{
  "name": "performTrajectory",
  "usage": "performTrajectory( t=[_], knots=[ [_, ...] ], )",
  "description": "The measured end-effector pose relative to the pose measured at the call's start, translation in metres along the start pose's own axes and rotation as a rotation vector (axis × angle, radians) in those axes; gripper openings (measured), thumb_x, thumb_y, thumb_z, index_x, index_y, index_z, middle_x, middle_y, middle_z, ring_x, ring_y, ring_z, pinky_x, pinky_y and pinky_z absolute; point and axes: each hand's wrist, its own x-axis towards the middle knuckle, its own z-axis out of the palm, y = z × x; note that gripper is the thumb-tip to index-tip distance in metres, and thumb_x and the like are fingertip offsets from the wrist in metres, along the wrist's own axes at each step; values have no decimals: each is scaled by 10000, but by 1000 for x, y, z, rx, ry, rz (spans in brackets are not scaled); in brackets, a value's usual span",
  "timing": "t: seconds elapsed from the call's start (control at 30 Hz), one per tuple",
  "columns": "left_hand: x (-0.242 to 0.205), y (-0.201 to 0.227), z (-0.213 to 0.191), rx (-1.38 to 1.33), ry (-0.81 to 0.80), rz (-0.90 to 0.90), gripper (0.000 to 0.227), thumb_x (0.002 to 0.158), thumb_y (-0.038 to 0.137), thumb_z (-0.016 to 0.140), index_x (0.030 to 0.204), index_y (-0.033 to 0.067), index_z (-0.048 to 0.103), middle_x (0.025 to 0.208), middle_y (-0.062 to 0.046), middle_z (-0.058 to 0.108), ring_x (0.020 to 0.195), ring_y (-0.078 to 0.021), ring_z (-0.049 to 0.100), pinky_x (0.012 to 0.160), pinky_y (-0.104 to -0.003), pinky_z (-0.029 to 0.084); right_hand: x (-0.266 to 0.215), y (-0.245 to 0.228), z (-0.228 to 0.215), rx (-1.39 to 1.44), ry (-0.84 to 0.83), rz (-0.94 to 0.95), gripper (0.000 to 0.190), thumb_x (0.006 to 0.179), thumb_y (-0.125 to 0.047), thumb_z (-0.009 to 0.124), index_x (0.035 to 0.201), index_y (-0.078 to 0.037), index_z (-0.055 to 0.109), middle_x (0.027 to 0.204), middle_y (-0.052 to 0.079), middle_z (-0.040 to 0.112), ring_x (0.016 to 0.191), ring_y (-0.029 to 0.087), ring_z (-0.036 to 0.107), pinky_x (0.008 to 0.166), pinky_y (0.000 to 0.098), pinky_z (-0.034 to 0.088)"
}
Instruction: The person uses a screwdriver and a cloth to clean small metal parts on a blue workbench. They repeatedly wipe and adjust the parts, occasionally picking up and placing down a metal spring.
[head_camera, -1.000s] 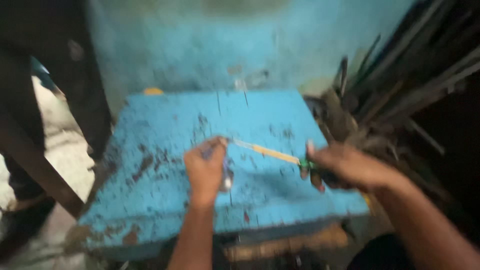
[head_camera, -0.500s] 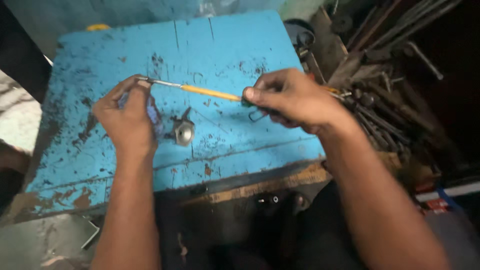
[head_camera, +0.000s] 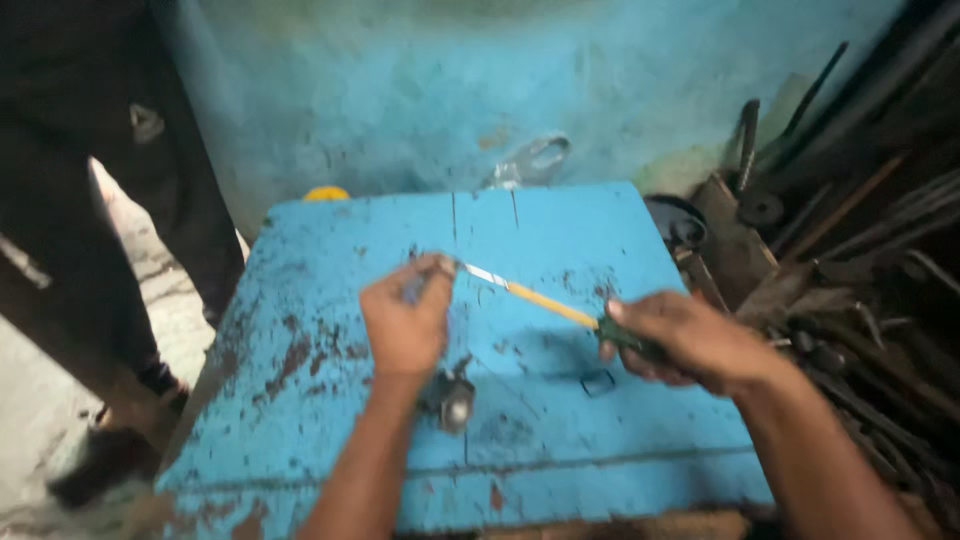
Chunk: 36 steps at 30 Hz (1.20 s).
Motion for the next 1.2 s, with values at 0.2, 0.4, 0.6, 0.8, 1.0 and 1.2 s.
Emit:
performTrajectory(
  t=[0.2,0.4,0.6,0.8,1.0,1.2],
  knots=[
    [-8,-15,6,-220,-35,-413,196,852,95,729,1001,-14,793,650,12,656,508,-63,507,448,-249,397,40,48,-6,157,-63,17,541,973,-433,541,824,64,694,482,58,473,336,121,342,318,293,269],
    [-6,0,-12,-173,-21,-323,165,882,99,715,984,3,803,641,71,581,536,-4,451,442,-225,365,54,56,-5,131,46,-16,397,918,-325,648,862,67,663,579,62,498,439,131,412,362,307,322],
    [-10,-1,-13,-231,-44,-295,173,891,92,704,974,-22,804,636,59,582,536,-4,467,443,-225,375,35,68,-13,113,-7,-136,368,957,-284,674,1012,79,657,672,93,561,440,124,387,337,293,284],
    [-14,-5,-15,-356,-12,-381,191,870,91,714,999,-31,788,636,47,591,513,-21,469,437,-233,375,27,62,-18,80,74,75,591,1039,-493,505,1044,80,649,618,196,600,349,152,365,288,318,293],
    [-15,-9,-18,-188,-1,-230,197,883,107,724,1005,-31,794,700,46,627,589,-14,477,493,-218,396,27,62,-15,39,82,-91,313,869,-181,738,992,88,636,632,91,559,426,117,413,333,287,306],
    [-16,-9,-16,-199,0,-93,197,880,93,723,1005,-52,766,830,40,721,739,2,600,649,-191,496,21,62,-10,25,-19,-63,420,961,-341,640,1110,52,659,622,116,587,410,128,379,330,308,293]
  ],
)
